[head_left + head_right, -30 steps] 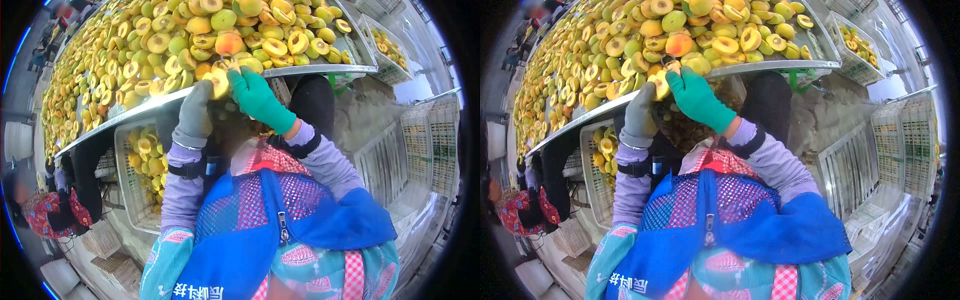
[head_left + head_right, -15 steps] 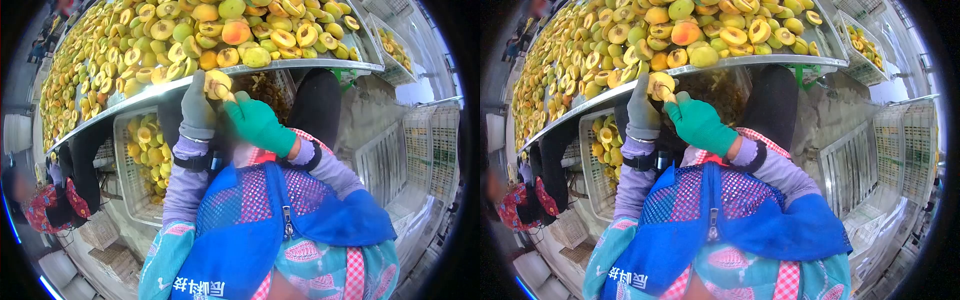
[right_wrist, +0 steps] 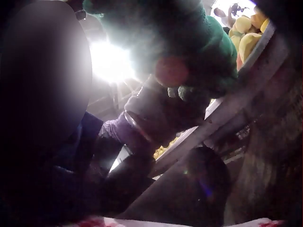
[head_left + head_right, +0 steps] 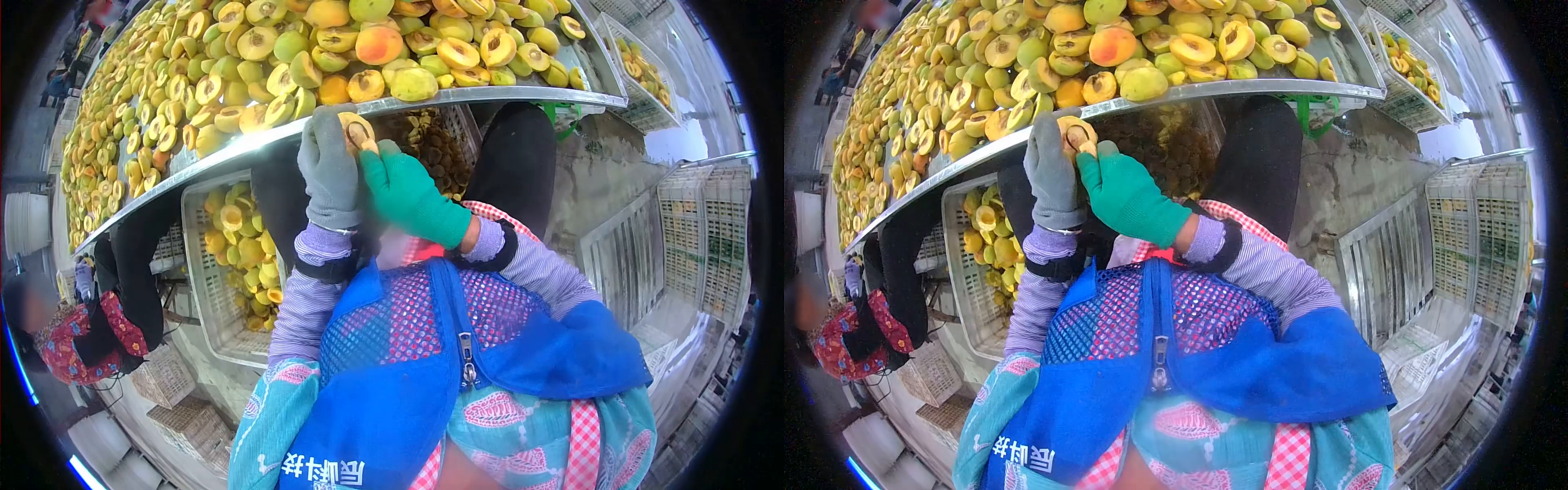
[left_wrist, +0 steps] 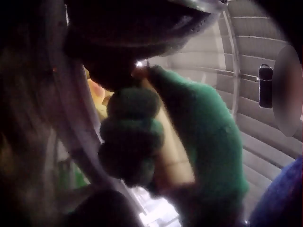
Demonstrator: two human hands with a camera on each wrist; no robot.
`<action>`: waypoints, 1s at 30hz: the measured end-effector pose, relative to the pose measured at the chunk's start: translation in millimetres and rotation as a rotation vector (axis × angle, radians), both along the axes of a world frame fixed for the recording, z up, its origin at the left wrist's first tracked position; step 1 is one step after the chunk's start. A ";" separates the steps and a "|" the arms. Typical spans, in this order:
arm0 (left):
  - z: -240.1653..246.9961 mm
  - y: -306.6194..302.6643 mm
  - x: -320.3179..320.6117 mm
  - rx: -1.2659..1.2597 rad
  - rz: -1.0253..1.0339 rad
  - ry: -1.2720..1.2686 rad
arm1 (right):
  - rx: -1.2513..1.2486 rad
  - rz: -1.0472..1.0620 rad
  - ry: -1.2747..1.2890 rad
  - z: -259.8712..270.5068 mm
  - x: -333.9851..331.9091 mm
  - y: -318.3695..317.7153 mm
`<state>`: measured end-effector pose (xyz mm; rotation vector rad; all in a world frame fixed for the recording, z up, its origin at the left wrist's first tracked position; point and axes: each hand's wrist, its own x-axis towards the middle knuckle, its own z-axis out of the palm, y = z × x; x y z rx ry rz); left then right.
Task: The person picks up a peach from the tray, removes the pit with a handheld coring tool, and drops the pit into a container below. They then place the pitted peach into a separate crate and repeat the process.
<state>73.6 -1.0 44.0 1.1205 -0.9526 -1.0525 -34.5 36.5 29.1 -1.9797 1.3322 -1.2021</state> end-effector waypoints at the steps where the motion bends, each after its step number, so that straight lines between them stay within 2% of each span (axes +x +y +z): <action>1: 2.9 1.4 0.4 0.015 -0.021 -0.014 | -0.049 -0.009 -0.010 -0.8 1.9 0.1; 2: 6.1 3.2 1.0 0.032 -0.041 -0.028 | -0.153 -0.024 -0.021 -3.9 4.8 -1.2; 4: 15.7 4.3 -5.0 0.015 -0.008 -0.045 | -0.029 0.034 -0.186 -5.1 6.4 0.3; 5: 18.4 3.7 -7.5 0.005 0.006 -0.054 | 0.200 0.103 -0.339 -3.0 5.8 3.3; 8: 7.9 -0.8 -3.2 -0.117 0.050 -0.298 | 0.725 0.259 -0.667 8.6 -1.7 -2.7; 9: 14.2 -1.9 -1.9 -0.052 -0.039 -0.171 | 0.870 0.305 -0.757 11.3 -4.3 -5.6; 11: 29.8 -3.4 -0.3 0.081 -0.215 0.088 | 0.916 0.306 -0.772 9.3 -8.9 -4.6; 13: 20.3 -8.5 3.3 0.159 -0.136 0.065 | 0.949 0.338 -0.819 22.2 -8.0 -0.9; 15: 23.6 -7.2 5.5 0.246 -0.120 0.094 | 1.280 0.525 -1.328 23.0 -5.5 3.0; 16: 23.6 -13.2 5.7 0.203 -0.144 0.061 | 1.426 0.628 -1.579 24.7 -4.7 -2.1; 17: 18.9 -14.4 5.9 0.172 -0.164 0.033 | 1.432 0.575 -1.474 29.8 -6.6 -3.6; 19: 13.4 -15.8 6.2 0.163 -0.208 -0.022 | 1.261 0.418 -1.243 32.6 -2.5 2.3; 20: 16.0 -16.7 7.0 0.179 -0.253 0.040 | 1.166 0.351 -1.127 34.5 -0.2 1.2; 22: 22.5 -15.5 10.4 0.217 -0.343 0.154 | 1.322 0.475 -1.355 38.9 -3.4 -4.1; 23: 25.9 -14.7 8.5 0.214 -0.322 0.155 | 1.412 0.535 -1.470 39.6 -3.6 -3.3; 26: 7.9 -22.2 10.7 0.113 -0.297 0.038 | 1.002 0.281 -0.926 28.7 7.0 1.6; 30: 18.0 -18.0 14.9 0.152 -0.341 0.054 | 1.488 0.610 -1.357 43.4 -8.7 -7.2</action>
